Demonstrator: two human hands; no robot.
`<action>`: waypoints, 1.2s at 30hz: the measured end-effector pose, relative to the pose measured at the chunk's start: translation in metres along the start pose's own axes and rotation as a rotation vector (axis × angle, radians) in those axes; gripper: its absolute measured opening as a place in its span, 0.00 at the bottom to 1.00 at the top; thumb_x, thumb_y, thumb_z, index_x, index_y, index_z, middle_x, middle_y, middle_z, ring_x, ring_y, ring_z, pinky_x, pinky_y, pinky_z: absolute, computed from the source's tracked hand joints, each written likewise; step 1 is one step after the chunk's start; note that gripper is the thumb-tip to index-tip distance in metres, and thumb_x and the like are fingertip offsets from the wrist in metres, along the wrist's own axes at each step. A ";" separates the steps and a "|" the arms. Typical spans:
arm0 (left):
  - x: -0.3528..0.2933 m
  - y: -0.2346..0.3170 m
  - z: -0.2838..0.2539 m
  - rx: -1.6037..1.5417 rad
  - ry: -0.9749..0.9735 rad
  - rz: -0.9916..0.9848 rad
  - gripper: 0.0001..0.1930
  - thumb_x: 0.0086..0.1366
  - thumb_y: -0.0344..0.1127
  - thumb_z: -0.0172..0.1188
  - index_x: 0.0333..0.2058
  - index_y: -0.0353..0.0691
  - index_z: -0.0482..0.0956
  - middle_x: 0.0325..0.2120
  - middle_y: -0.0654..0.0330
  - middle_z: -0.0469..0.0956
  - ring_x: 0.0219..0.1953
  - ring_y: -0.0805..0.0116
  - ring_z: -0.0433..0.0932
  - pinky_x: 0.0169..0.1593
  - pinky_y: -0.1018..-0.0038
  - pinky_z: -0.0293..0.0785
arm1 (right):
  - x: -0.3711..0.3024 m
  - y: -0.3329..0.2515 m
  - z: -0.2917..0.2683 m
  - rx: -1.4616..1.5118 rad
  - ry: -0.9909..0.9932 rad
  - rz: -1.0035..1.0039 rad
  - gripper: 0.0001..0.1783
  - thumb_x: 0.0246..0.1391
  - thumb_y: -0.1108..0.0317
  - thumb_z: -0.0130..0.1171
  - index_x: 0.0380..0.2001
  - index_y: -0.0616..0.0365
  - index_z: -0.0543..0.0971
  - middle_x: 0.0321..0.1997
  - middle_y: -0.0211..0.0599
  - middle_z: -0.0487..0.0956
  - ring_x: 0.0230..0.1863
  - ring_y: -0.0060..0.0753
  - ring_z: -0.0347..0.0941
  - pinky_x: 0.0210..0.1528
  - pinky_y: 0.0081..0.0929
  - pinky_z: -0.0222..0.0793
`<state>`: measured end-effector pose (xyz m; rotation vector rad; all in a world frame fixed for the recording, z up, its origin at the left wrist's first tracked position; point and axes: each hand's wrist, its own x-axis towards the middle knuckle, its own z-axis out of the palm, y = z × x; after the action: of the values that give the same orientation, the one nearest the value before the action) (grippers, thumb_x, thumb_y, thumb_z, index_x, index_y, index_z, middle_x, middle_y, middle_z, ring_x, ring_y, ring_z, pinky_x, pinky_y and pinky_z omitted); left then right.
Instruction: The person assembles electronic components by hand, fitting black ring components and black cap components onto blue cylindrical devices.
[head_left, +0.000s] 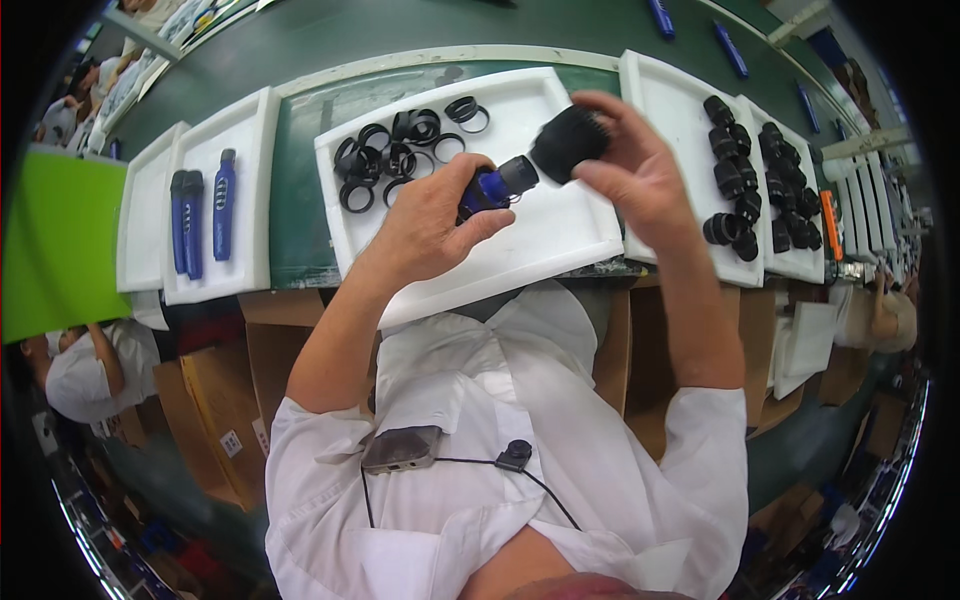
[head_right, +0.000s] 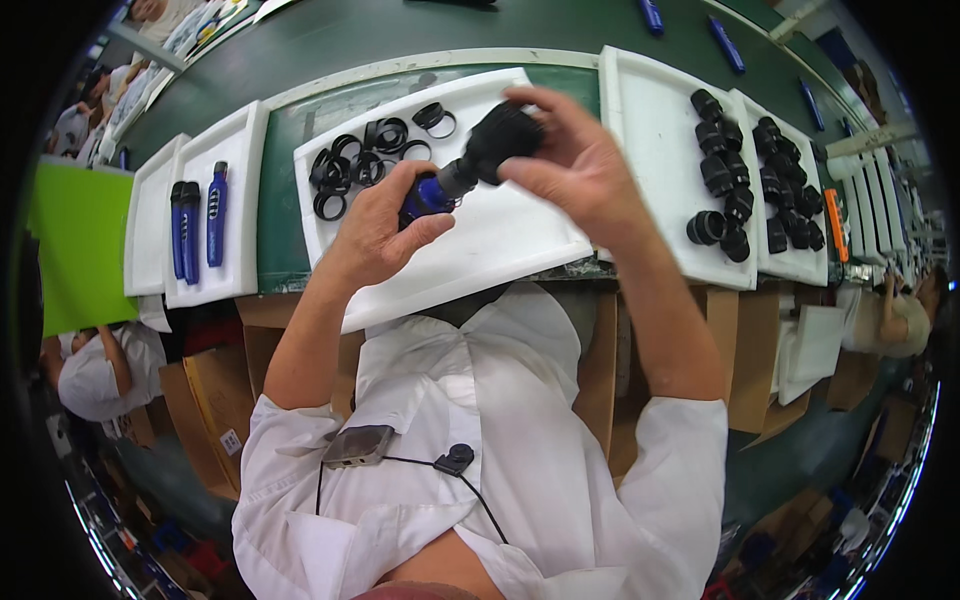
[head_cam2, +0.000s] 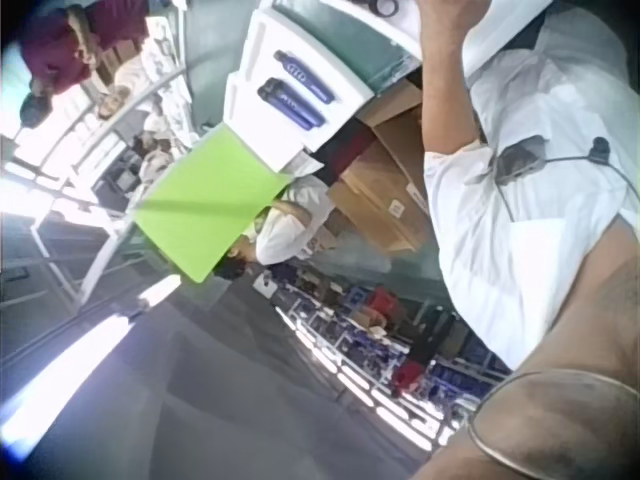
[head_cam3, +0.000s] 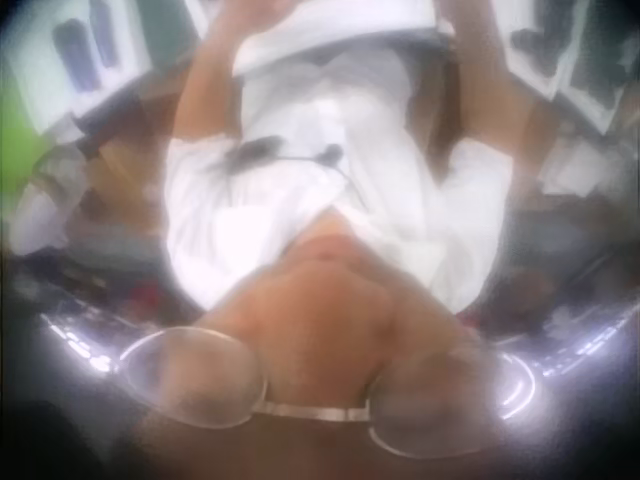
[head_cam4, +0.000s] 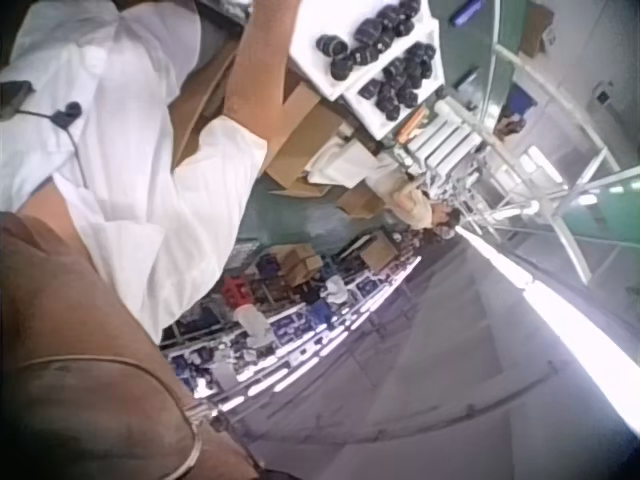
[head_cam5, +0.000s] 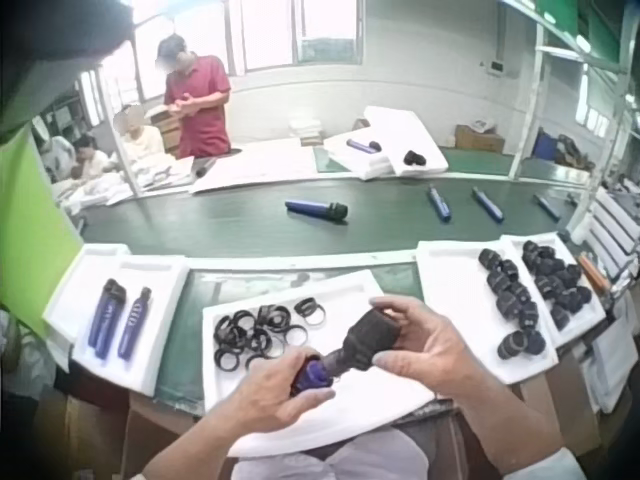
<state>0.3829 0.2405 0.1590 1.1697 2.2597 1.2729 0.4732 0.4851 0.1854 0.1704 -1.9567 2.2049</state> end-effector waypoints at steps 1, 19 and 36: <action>0.000 0.002 -0.001 0.013 0.006 0.011 0.27 0.64 0.51 0.67 0.51 0.38 0.72 0.32 0.49 0.81 0.34 0.51 0.83 0.39 0.63 0.77 | 0.000 0.006 0.012 -0.018 -0.025 0.010 0.35 0.53 0.75 0.70 0.64 0.61 0.68 0.50 0.38 0.78 0.52 0.28 0.77 0.55 0.27 0.74; -0.023 0.002 -0.008 0.136 -0.119 0.012 0.26 0.63 0.52 0.67 0.45 0.35 0.71 0.32 0.44 0.80 0.35 0.44 0.82 0.39 0.57 0.76 | 0.010 -0.008 0.037 -0.892 -0.275 0.476 0.30 0.49 0.67 0.77 0.49 0.68 0.72 0.35 0.35 0.81 0.35 0.26 0.77 0.40 0.27 0.76; -0.026 -0.013 -0.015 -0.007 -0.139 0.031 0.29 0.62 0.50 0.68 0.49 0.34 0.69 0.33 0.42 0.79 0.37 0.43 0.81 0.40 0.57 0.74 | 0.005 -0.012 0.040 -0.641 -0.341 0.211 0.24 0.53 0.74 0.71 0.50 0.64 0.73 0.26 0.36 0.80 0.29 0.23 0.74 0.34 0.24 0.71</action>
<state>0.3838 0.2078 0.1533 1.2547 2.1432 1.1713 0.4695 0.4470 0.2028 0.2638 -2.8748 1.6062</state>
